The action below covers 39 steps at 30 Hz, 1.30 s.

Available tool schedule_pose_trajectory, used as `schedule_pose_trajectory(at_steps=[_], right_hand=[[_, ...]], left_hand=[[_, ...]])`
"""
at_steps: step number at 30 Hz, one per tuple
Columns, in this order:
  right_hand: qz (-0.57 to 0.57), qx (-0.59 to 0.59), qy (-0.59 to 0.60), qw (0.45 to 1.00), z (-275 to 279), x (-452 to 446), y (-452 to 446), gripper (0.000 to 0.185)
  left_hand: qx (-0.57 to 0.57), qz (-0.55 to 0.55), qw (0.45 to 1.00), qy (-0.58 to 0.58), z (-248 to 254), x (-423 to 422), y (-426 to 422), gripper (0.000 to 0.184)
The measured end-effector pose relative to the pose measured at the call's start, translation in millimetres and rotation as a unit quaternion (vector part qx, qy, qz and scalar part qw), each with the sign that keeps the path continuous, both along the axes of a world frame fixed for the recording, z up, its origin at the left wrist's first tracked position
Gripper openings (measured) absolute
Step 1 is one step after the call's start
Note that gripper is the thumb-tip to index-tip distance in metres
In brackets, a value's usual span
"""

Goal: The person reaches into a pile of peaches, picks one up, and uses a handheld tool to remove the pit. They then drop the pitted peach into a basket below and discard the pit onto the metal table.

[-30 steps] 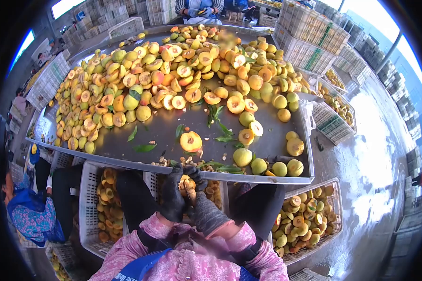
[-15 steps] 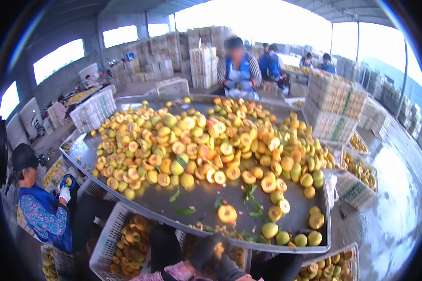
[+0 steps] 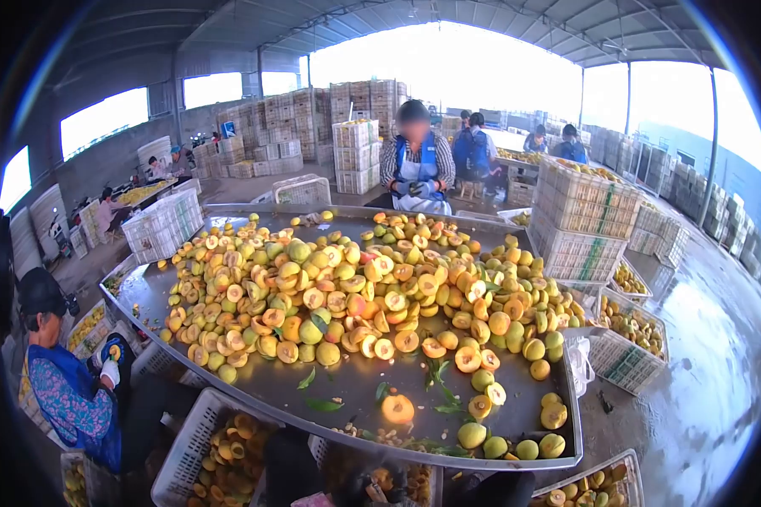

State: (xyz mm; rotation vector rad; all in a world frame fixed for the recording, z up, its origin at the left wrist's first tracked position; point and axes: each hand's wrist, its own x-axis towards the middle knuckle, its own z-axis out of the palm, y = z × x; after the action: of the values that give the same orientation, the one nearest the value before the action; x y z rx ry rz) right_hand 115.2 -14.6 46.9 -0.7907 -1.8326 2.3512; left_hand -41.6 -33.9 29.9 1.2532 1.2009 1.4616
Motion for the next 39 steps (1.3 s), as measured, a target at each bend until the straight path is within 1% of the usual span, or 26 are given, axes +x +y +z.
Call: schedule_pose_trajectory(at_steps=[2, 3, 4, 5, 7, 8, 9, 10, 11, 13, 14, 17, 18, 21, 22, 23, 25, 26, 27, 28, 29, 30, 31, 33, 36, 39], right_hand=[[-0.046, -0.178, 0.034, 0.982, 1.4, 8.6, -6.2, 0.024], [-0.072, -0.264, 0.047, 0.961, 1.6, 14.9, -10.1, 0.024], [-0.094, -0.317, 0.055, 0.942, 1.9, 20.3, -14.3, 0.024], [-0.105, -0.313, 0.049, 0.943, -1.0, 25.4, -16.1, 0.024], [-0.045, -0.057, 0.011, 0.997, -8.7, 24.1, -11.3, 0.030], [-0.025, 0.071, -0.017, 0.997, -12.5, 23.6, -8.8, 0.034], [0.070, 0.362, -0.092, 0.925, -63.1, 21.1, -1.7, 0.037], [0.087, 0.354, -0.145, 0.920, -69.2, 18.0, -5.0, 0.037], [0.057, 0.362, -0.145, 0.919, -93.4, 18.3, -7.3, 0.037], [-0.005, 0.381, -0.142, 0.914, -150.3, 17.8, -17.3, 0.038], [0.020, 0.349, -0.189, 0.918, -122.8, 13.2, -14.3, 0.040], [0.003, 0.300, -0.173, 0.938, -129.0, 12.4, -8.8, 0.040], [0.012, 0.300, -0.164, 0.940, -131.5, 13.1, -7.3, 0.042], [0.029, 0.297, -0.139, 0.944, -126.5, 19.2, -1.2, 0.048], [0.023, 0.294, -0.131, 0.947, -114.7, 22.4, 0.4, 0.051], [0.018, 0.291, -0.123, 0.949, -107.7, 25.4, 3.5, 0.054], [-0.013, 0.278, -0.086, 0.957, -153.1, 32.6, -6.0, 0.058], [-0.032, 0.269, -0.072, 0.960, -162.1, 35.9, -4.9, 0.059], [-0.051, 0.260, -0.057, 0.963, -170.4, 39.1, -3.7, 0.060], [-0.073, 0.248, -0.047, 0.965, -161.3, 41.4, -3.1, 0.060], [-0.066, 0.211, -0.040, 0.974, -123.8, 46.6, 1.0, 0.045], [-0.059, 0.174, -0.034, 0.982, -86.4, 51.9, 5.2, 0.029], [-0.041, 0.171, -0.067, 0.982, -90.2, 54.8, 10.4, 0.030], [-0.002, 0.165, -0.131, 0.978, -104.0, 56.8, 14.6, 0.032], [-0.040, 0.194, -0.120, 0.973, -123.1, 57.2, 12.5, 0.037], [-0.037, 0.187, -0.159, 0.969, -116.7, 57.2, 14.3, 0.037]], left_hand=[[0.042, 0.065, 0.989, 0.128, 12.0, 2.2, -15.7, 0.032], [0.055, 0.118, 0.967, 0.220, 34.7, 1.7, -20.7, 0.034], [0.064, 0.164, 0.934, 0.311, 51.4, -1.1, -22.1, 0.035], [0.072, 0.179, 0.933, 0.304, 54.8, -14.5, -21.3, 0.032], [0.088, 0.209, 0.930, 0.290, 61.2, -41.3, -19.4, 0.027], [0.115, 0.285, 0.893, 0.328, 57.1, -59.3, -25.6, 0.024], [0.133, 0.364, 0.849, 0.360, 53.1, -77.3, -31.8, 0.023], [0.170, 0.348, 0.872, 0.300, 44.8, -104.1, -37.3, 0.021], [0.105, 0.353, 0.886, 0.281, 40.0, -131.6, -48.9, 0.021], [-0.092, 0.356, 0.883, 0.292, 34.4, -185.2, -69.8, 0.023], [-0.221, 0.349, 0.854, 0.316, 33.6, -201.5, -74.5, 0.026], [-0.156, 0.387, 0.807, 0.418, 20.3, -210.0, -55.4, 0.029], [-0.130, 0.345, 0.879, 0.304, 26.7, -202.4, -31.8, 0.027], [-0.096, 0.228, 0.925, 0.288, 60.6, -152.1, 44.0, 0.024], [-0.088, 0.171, 0.938, 0.289, 59.5, -139.5, 72.8, 0.024], [-0.030, 0.108, 0.967, 0.230, 35.8, -130.8, 111.3, 0.025], [-0.001, 0.037, 0.988, 0.151, 29.4, -91.0, 172.8, 0.026], [-0.032, 0.030, 0.990, 0.134, 46.4, -58.2, 198.0, 0.027], [-0.083, 0.010, 0.970, 0.227, 74.0, -32.2, 215.9, 0.034], [-0.032, 0.028, 0.971, 0.237, 60.7, -14.6, 241.8, 0.039], [0.019, 0.040, 0.958, 0.282, 56.8, 3.2, 261.3, 0.040], [0.018, -0.004, 0.955, 0.296, 28.0, 7.8, 293.8, 0.043], [0.015, 0.025, 0.925, 0.380, 29.2, 23.0, 306.4, 0.047], [0.080, 0.058, 0.890, 0.445, -13.4, 35.9, 341.2, 0.049], [0.070, 0.017, 0.898, 0.434, -40.3, 51.0, 347.9, 0.048], [-0.015, -0.035, 0.964, 0.264, -41.0, 46.6, 339.4, 0.045]])
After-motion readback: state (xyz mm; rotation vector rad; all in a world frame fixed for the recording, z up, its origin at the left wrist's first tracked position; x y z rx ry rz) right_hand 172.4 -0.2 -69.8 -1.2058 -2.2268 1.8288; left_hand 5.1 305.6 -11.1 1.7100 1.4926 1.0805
